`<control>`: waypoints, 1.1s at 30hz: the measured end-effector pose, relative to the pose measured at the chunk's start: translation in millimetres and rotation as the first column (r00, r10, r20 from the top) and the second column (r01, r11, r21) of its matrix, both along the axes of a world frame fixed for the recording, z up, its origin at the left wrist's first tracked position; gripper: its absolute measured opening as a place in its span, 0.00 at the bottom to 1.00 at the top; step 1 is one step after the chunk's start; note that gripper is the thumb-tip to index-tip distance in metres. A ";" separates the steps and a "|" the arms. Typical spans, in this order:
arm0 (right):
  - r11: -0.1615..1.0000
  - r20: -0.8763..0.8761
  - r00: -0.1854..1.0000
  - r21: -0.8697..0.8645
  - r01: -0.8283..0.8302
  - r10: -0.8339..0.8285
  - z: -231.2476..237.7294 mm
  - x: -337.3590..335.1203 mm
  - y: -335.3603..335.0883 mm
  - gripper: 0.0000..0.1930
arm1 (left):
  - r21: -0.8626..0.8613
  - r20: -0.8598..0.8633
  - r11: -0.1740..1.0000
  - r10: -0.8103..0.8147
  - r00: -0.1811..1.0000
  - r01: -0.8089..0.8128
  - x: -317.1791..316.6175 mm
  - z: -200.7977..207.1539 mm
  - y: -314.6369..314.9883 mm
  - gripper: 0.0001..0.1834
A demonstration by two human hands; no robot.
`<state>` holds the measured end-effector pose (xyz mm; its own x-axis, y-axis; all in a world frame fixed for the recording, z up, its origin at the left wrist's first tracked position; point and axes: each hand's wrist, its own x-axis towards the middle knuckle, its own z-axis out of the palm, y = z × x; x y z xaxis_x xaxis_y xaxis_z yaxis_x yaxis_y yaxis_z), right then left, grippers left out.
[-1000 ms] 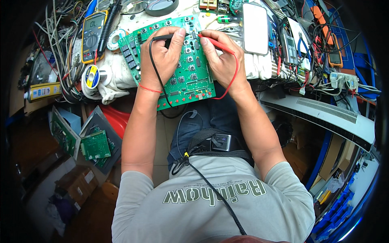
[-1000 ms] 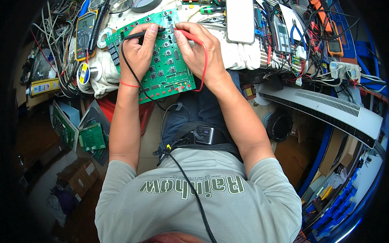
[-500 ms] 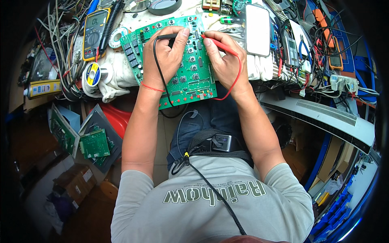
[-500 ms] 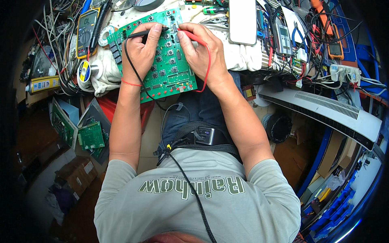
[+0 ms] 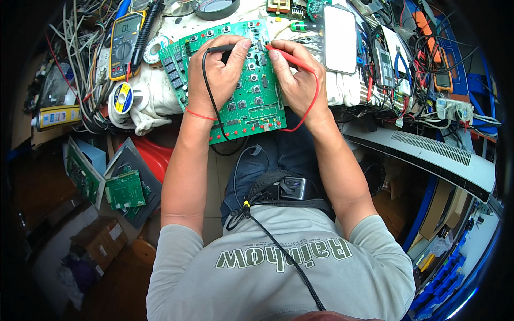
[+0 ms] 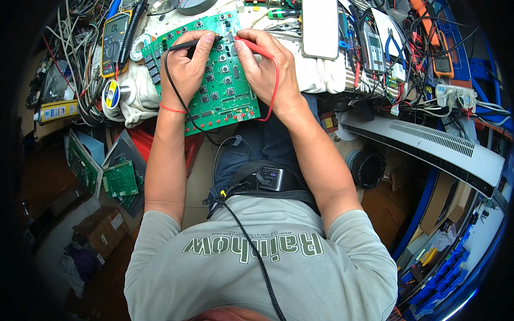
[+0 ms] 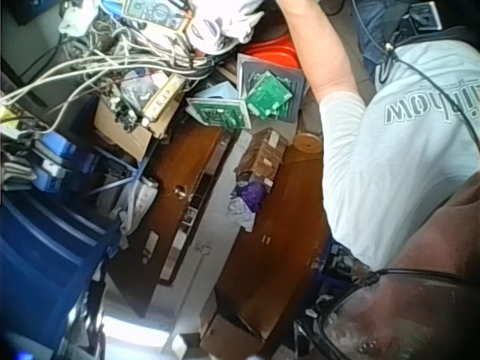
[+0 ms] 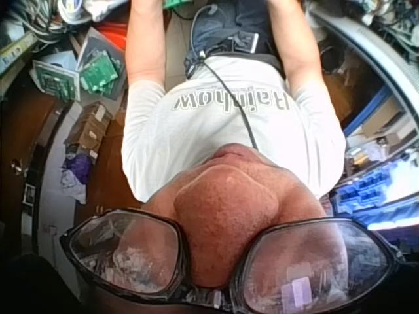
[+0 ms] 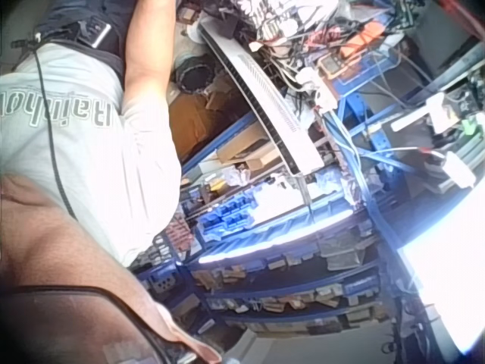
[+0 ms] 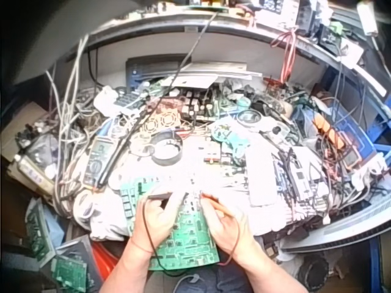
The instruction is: The person tests a green circuit board with a multimeter, then flips it over and uses a soldering iron to reflow or repair solder joints on the back side. The person handles the board and tools directly without visible secondary objects.
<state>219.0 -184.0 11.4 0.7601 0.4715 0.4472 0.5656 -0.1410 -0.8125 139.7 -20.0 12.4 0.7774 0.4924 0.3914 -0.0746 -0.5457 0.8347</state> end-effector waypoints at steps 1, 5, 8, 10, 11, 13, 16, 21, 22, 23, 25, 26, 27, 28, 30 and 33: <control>1.000 -0.003 1.000 0.005 -0.002 0.002 0.1 -0.1 -0.2 0.09 | 0.004 0.012 1.000 -0.003 1.000 0.003 0.6 -0.5 0.3 0.12; 0.999 0.143 0.989 -0.027 -0.029 0.032 -0.8 0.7 -1.3 0.09 | 0.040 0.038 0.999 -0.011 0.999 0.010 1.2 -0.8 1.7 0.12; 0.999 0.157 0.987 -0.031 -0.032 0.037 -3.4 0.2 -1.4 0.09 | 0.048 0.023 0.999 0.000 1.000 -0.001 0.6 -0.4 1.0 0.12; 0.999 0.152 0.988 -0.024 -0.026 0.029 -4.8 0.6 -1.1 0.09 | 0.038 0.019 0.999 -0.010 1.000 0.009 1.0 0.0 1.5 0.12; 0.999 0.160 0.987 -0.022 -0.026 0.029 -5.3 1.0 -1.1 0.09 | 0.035 0.022 0.999 -0.013 1.000 0.012 1.2 -0.1 1.7 0.12; 1.000 0.166 0.986 -0.023 -0.016 0.019 -5.8 1.6 -1.2 0.09 | 0.032 0.025 0.999 -0.013 1.000 0.013 1.7 -0.7 2.0 0.12; 0.999 0.169 0.985 -0.031 -0.018 0.023 -5.5 1.6 -1.2 0.09 | 0.043 0.026 0.999 -0.011 1.000 0.010 2.4 -2.1 2.6 0.12; 1.000 0.130 0.991 -0.013 -0.006 0.007 -4.1 3.5 -2.9 0.10 | 0.052 0.016 0.999 0.002 1.000 -0.003 1.7 -1.8 2.2 0.12; 1.000 0.105 0.994 -0.011 -0.002 0.003 -4.3 4.6 -3.3 0.10 | 0.047 0.009 0.999 0.006 1.000 -0.006 1.4 -1.2 1.5 0.12; 1.000 -0.003 1.000 0.009 -0.014 0.014 -5.2 6.5 -2.4 0.11 | 0.041 0.001 0.999 0.009 1.000 -0.009 1.0 -0.6 0.8 0.11; 0.997 -0.204 0.978 0.064 -0.033 0.045 -7.8 13.3 1.3 0.13 | 0.046 0.007 0.999 0.007 1.000 -0.007 1.0 1.0 0.3 0.11; 0.999 -0.253 0.966 0.003 -0.050 0.049 -8.2 18.2 0.3 0.16 | 0.048 0.009 0.999 0.006 1.000 -0.007 0.8 1.7 0.0 0.11; 0.998 -0.257 0.965 0.017 -0.055 0.058 -9.6 22.0 0.8 0.16 | 0.044 0.001 0.999 0.008 1.000 -0.008 0.4 2.3 -0.4 0.11; 0.998 -0.261 0.963 0.031 -0.061 0.067 -10.9 26.2 2.0 0.16 | 0.040 -0.007 0.999 0.011 1.000 -0.011 0.0 2.9 -0.5 0.11; 0.997 -0.290 0.954 0.033 -0.069 0.076 -13.2 31.7 2.9 0.18 | 0.040 -0.010 0.999 0.012 1.000 -0.012 0.1 3.7 -0.7 0.11; 0.996 -0.294 0.951 0.017 -0.093 0.094 -15.2 34.2 2.5 0.18 | 0.048 0.001 0.999 0.007 1.000 -0.007 0.3 4.3 -0.6 0.11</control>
<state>253.2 -181.5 -3.8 0.8107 0.5456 0.2123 0.3122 -0.0962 -0.9451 140.1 -20.6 16.7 0.7739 0.4783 0.4152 -0.0709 -0.5860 0.8072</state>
